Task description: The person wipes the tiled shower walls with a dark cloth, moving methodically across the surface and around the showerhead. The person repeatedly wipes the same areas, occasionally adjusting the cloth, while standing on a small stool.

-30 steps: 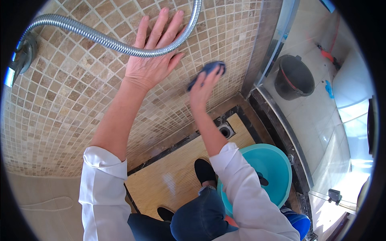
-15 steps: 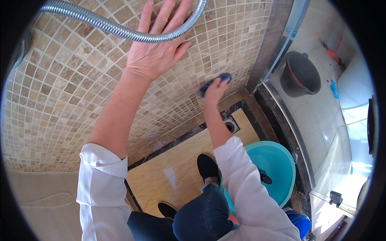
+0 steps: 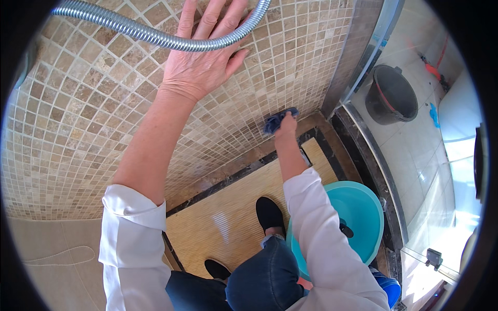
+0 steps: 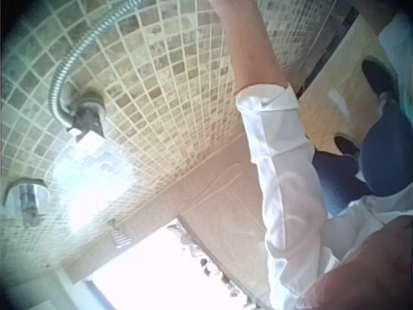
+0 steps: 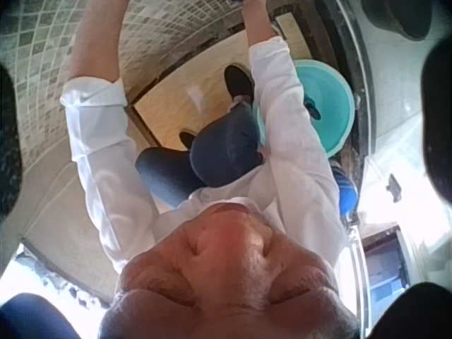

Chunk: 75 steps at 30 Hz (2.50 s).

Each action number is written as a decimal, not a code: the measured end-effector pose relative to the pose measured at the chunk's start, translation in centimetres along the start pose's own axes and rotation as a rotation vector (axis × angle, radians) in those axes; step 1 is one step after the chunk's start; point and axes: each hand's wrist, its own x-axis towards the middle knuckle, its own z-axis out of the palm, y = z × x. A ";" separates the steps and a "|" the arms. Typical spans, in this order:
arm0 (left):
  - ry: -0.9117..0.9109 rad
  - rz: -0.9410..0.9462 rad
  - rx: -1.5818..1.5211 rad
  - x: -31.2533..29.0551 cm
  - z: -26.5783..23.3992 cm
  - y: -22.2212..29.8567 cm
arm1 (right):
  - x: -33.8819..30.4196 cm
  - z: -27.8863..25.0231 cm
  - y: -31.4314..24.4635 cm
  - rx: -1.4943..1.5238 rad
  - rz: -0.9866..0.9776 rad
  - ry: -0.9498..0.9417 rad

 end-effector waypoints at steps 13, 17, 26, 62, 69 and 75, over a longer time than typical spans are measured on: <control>-0.020 -0.002 0.019 -0.8 0.2 0.1 | -4.1 3.4 -3.4 0.061 -0.121 0.113; -0.067 -0.049 0.195 -0.6 0.9 0.5 | -5.4 6.5 -6.5 -0.104 -0.245 0.207; -0.046 -0.034 0.222 -0.4 1.7 0.6 | -6.1 7.2 -9.8 -0.356 -0.689 0.078; -0.123 -0.452 -0.704 -10.3 -8.4 0.0 | -26.0 7.2 -12.3 0.106 0.253 -0.695; -0.100 -1.603 -1.814 -20.3 -17.0 1.9 | -35.8 9.0 -9.5 -0.254 0.277 -1.093; 0.264 -1.715 -2.192 -27.7 -18.7 1.1 | -40.9 11.0 -6.7 -0.371 0.350 -1.327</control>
